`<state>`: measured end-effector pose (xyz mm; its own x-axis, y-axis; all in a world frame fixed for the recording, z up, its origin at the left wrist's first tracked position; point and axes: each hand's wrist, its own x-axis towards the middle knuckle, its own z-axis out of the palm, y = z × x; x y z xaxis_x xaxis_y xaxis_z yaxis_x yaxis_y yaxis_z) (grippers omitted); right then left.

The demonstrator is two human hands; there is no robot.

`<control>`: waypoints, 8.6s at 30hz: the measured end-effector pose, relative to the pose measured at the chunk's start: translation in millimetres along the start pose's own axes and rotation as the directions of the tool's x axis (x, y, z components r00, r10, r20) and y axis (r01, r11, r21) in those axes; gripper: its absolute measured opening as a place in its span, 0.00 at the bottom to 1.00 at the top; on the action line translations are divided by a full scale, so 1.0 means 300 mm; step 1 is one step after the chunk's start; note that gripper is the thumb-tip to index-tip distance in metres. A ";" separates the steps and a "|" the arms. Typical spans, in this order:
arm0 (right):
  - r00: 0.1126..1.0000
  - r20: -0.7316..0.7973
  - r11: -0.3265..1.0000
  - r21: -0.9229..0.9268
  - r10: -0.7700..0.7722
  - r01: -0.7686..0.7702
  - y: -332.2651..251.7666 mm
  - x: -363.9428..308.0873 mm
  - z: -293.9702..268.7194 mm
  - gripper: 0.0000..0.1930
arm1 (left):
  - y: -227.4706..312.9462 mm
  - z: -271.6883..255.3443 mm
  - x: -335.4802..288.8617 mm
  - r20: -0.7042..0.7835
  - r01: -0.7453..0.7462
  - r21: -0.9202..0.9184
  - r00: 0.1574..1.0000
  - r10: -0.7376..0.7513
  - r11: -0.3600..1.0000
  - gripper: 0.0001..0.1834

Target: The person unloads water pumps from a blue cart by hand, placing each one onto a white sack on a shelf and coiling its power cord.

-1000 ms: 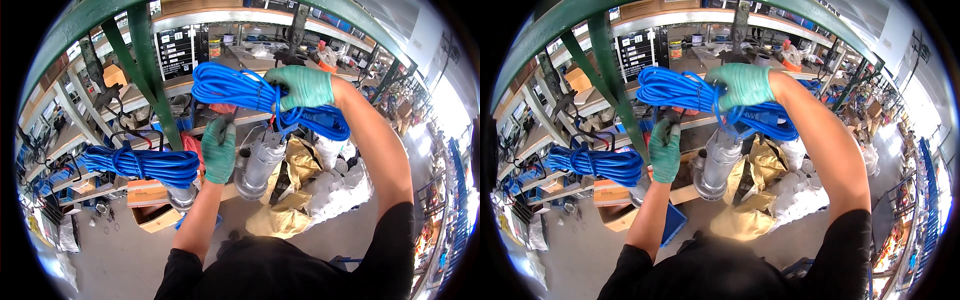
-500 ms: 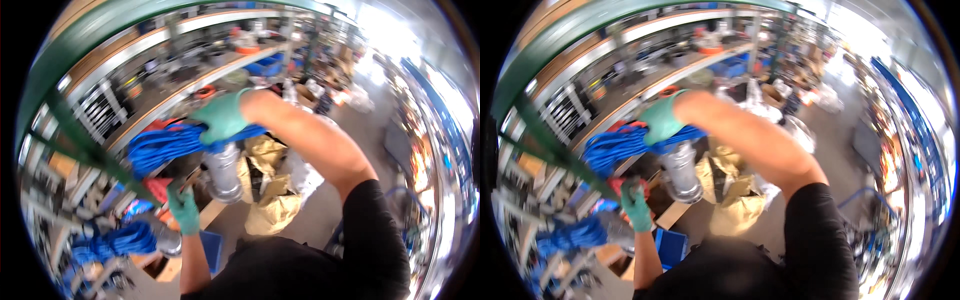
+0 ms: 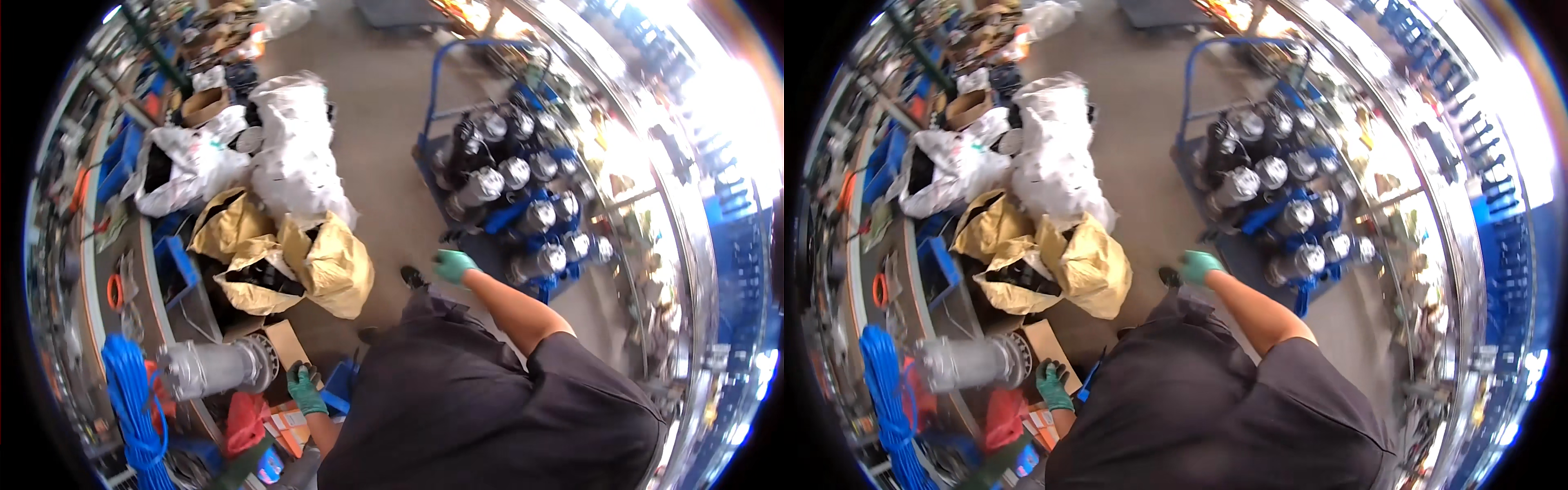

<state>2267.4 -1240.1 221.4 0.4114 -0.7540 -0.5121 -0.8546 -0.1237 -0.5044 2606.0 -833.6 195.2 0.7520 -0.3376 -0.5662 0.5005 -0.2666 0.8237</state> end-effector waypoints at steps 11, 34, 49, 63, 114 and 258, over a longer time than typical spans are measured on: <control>0.738 0.217 0.435 0.689 0.639 -0.580 0.701 -0.334 -0.044 0.11 | 0.044 0.197 0.085 0.204 0.192 0.298 0.944 -0.259 0.935 0.12; 0.987 0.151 0.965 0.262 -0.057 0.015 0.963 1.043 -0.535 0.17 | -0.151 0.653 -0.712 -0.148 0.526 0.329 0.849 -0.508 0.784 0.15; 0.976 0.201 0.993 0.097 -0.086 0.067 0.626 0.843 -0.566 0.16 | -0.236 0.846 -0.617 -0.078 0.501 0.346 0.858 -0.508 0.793 0.15; 0.861 0.291 0.897 0.286 -0.417 0.337 -0.447 0.398 -0.946 0.16 | -0.096 1.505 -0.071 0.528 0.277 0.003 0.816 -0.237 0.961 0.28; -0.267 0.438 -0.136 0.308 -0.858 0.942 -2.799 0.716 0.202 0.44 | 1.038 0.671 1.035 -0.485 -0.484 -0.874 0.874 0.037 -0.042 0.21; -0.212 0.976 0.901 0.057 0.039 0.430 -0.629 1.176 -0.729 0.26 | 0.897 1.672 0.236 0.601 -0.351 0.721 0.746 -0.287 0.598 0.24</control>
<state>2504.4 -1624.0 287.9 0.1888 0.7849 -0.5902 -0.5751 -0.3988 -0.7143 2578.7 -1381.9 361.2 0.1598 -0.7181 -0.6774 -0.2743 -0.6915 0.6683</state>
